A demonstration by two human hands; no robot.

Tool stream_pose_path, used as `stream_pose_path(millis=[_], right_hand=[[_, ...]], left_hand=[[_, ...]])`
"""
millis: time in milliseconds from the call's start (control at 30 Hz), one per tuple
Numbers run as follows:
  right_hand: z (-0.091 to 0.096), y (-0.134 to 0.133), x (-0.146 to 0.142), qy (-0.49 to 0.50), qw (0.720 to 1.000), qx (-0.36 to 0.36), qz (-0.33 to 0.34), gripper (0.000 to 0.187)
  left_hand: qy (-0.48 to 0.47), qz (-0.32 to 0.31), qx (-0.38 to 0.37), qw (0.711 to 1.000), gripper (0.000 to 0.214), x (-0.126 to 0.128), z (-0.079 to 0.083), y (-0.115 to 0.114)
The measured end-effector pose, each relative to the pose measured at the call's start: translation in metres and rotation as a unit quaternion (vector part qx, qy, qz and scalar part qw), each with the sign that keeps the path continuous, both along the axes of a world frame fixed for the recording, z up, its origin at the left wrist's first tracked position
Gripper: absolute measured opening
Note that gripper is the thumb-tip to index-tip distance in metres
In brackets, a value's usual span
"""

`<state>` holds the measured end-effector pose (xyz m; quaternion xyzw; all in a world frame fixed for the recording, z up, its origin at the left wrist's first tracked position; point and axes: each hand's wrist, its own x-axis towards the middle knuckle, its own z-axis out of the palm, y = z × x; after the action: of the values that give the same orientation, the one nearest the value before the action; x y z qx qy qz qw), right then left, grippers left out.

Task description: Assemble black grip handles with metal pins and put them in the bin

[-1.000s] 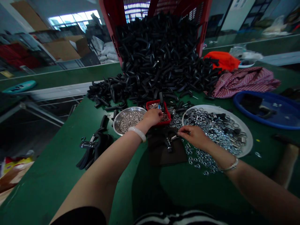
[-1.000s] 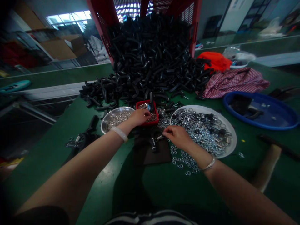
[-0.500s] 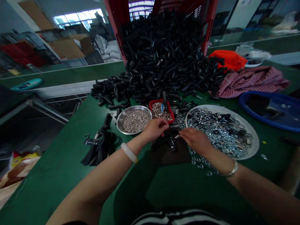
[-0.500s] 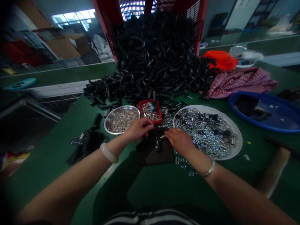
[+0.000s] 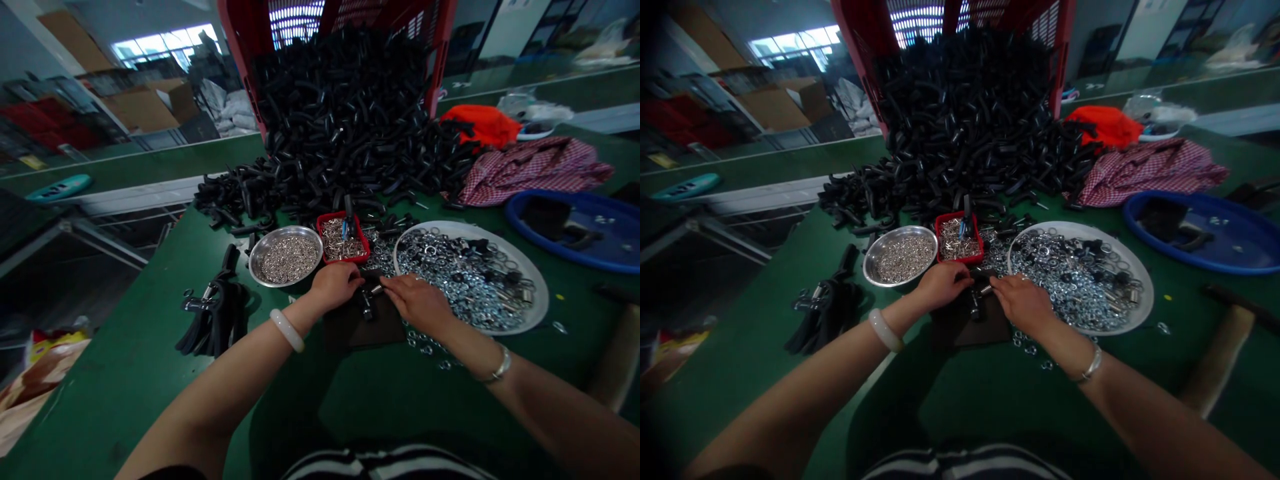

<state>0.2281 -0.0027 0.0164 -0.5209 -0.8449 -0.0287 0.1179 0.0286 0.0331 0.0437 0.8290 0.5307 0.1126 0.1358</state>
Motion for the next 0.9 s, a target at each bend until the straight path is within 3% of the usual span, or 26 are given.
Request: stream_pose_path(millis=[233,400,533,633,667,733,800,867,900], right_hand=[[0.006,-0.007,-0.006,-0.038,0.999,-0.029,-0.018,0.037],[0.01,-0.011,-0.005,-0.081,0.992,-0.082,-0.043,0.043],[0.014,-0.008,-0.006,-0.063,0.989,-0.127,-0.027,0.045],[0.023,-0.009,0.002,-0.006,0.989,-0.147,0.003,0.046],[0.028,-0.012,0.01,0.02,0.989,-0.143,-0.008,0.047],[0.035,-0.021,0.042,0.059,0.989,-0.103,-0.093,0.049],[0.036,-0.037,0.095,0.049,0.968,-0.024,-0.243,0.055],[0.025,-0.057,0.16,-0.009,0.939,0.008,-0.345,0.065],[0.016,-0.068,0.191,0.009,0.922,0.021,-0.385,0.068]], left_hand=[[0.09,-0.037,0.089,0.991,0.024,0.004,-0.005,-0.017],[0.061,-0.101,0.132,0.984,0.048,-0.009,-0.011,-0.032],[0.023,-0.134,0.102,0.986,0.076,-0.017,-0.011,-0.035],[0.022,-0.102,0.062,0.993,0.084,-0.015,-0.01,-0.03],[0.027,-0.093,0.052,0.994,0.091,-0.014,-0.009,-0.028],[0.046,-0.086,0.037,0.995,0.1,-0.01,-0.008,-0.024],[0.065,-0.08,0.026,0.994,0.103,-0.007,-0.007,-0.021],[0.075,-0.069,0.02,0.995,0.101,-0.005,-0.006,-0.02],[0.075,-0.062,0.02,0.995,0.101,-0.003,-0.006,-0.02]])
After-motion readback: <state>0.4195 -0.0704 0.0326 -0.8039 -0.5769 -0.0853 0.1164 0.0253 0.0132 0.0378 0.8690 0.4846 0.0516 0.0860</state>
